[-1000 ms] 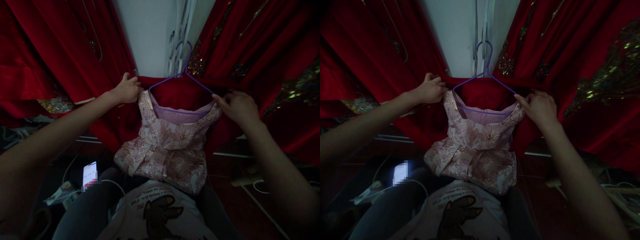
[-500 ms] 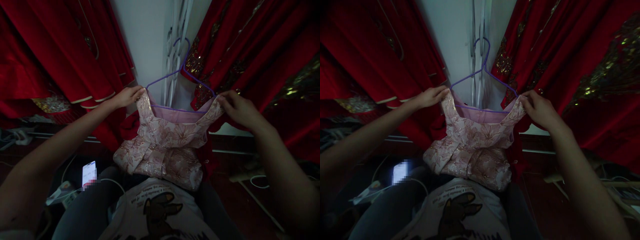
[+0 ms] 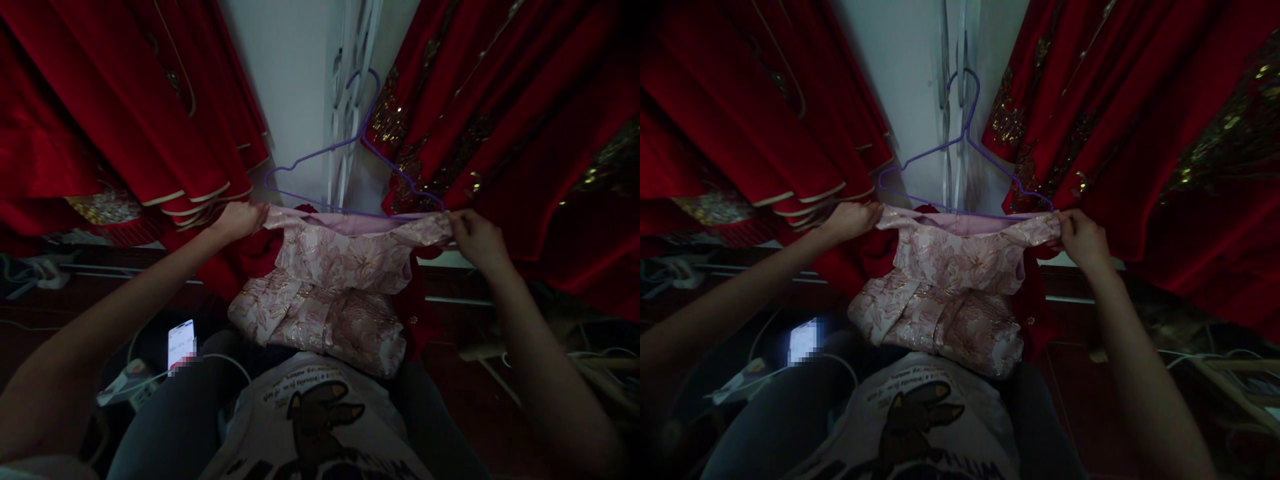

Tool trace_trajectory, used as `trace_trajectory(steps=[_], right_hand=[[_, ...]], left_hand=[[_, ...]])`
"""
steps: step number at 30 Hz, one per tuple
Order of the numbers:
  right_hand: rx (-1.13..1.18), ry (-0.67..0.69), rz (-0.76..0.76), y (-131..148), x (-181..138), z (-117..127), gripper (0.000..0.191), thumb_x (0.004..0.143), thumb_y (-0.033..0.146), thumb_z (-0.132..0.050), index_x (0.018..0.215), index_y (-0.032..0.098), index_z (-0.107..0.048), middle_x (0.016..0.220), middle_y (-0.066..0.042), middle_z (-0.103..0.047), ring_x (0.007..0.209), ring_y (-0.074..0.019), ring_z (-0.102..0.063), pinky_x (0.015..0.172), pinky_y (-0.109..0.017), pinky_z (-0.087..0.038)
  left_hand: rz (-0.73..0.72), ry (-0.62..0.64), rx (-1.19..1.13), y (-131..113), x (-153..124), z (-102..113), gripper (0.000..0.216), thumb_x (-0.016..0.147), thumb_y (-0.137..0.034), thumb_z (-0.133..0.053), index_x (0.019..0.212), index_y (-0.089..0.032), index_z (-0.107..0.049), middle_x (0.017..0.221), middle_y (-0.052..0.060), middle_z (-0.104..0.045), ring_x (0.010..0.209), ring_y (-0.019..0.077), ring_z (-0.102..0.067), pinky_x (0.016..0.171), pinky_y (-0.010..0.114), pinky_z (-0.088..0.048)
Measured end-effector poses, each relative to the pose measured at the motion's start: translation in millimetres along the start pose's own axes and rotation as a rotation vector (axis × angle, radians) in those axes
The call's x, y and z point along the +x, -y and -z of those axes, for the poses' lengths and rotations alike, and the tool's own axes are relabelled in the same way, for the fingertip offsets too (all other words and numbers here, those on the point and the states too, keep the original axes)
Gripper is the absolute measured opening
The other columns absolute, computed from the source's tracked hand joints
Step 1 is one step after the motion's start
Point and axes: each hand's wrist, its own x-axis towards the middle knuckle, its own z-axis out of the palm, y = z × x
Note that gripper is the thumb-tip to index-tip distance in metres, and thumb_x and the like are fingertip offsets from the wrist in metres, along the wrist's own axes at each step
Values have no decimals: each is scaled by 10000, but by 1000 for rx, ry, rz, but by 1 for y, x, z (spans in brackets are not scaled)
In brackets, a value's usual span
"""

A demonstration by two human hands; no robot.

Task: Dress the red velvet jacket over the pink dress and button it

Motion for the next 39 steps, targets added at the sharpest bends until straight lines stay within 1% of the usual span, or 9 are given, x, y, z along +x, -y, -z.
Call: trace_trajectory(steps=[2,4,9,12,15,20,25,29,39], right_hand=[[20,197,-69,-11,-21,-7,197,872,277,-485,933,200,-656,890,-144,-736,818,-299,-692,726,-375,-480],[125,353,0,-11,-40,-9,190,856,295,-492,904,210,-655,932,-122,-739,860,-295,-691,767,-393,-491],[266,276,190,46,-61,10,252,903,430,-488,932,232,-639,891,-52,-718,825,-243,-670,788,-383,-496],[310,189,230,82,-61,20,246,913,429,-494,929,232,-640,862,-39,-704,800,-220,-653,760,-354,-488],[390,110,207,89,-59,18,253,912,437,-504,931,227,-643,822,-33,-688,745,-197,-633,713,-329,-490],[430,-47,30,40,-48,12,243,870,431,-527,937,236,-656,836,-53,-691,715,-221,-618,697,-378,-514],[416,-146,-165,-10,-36,6,194,837,400,-512,930,306,-654,986,-99,-723,910,-332,-678,745,-486,-543],[433,-202,-165,-20,-32,-5,231,813,390,-537,961,275,-672,1002,-118,-728,917,-321,-689,752,-483,-551],[212,-339,142,64,-16,18,237,889,349,-518,950,191,-684,933,-90,-716,847,-213,-658,793,-325,-500]], left_hand=[[-216,179,3,-14,-21,-4,331,971,-341,-400,1059,-156,-659,807,134,-721,736,268,-705,657,331,-491],[-400,210,-52,-33,-35,3,263,969,-315,-443,1030,-187,-664,796,86,-715,699,211,-682,634,284,-463],[-685,-251,-172,-92,-21,59,426,1031,-327,-300,907,-145,-665,898,103,-671,859,198,-613,808,325,-461],[-628,-452,-225,-116,12,75,414,1021,-369,-335,974,-148,-682,1106,129,-628,1064,241,-552,956,395,-410],[-528,-415,-256,-125,41,54,393,1002,-374,-391,950,-147,-707,1171,134,-599,1115,262,-521,999,431,-369],[-469,-313,-281,-113,47,12,416,1004,-343,-365,916,-139,-717,952,105,-628,927,224,-555,895,399,-382],[-463,-345,-301,-89,27,16,433,1006,-345,-344,861,-163,-709,882,86,-616,902,223,-535,901,398,-356],[-460,-352,-323,-82,21,22,435,1005,-360,-342,851,-182,-707,882,84,-614,902,228,-528,911,409,-338],[-497,-325,-305,-110,29,20,408,998,-327,-361,874,-148,-705,904,102,-622,904,231,-549,831,392,-332]])
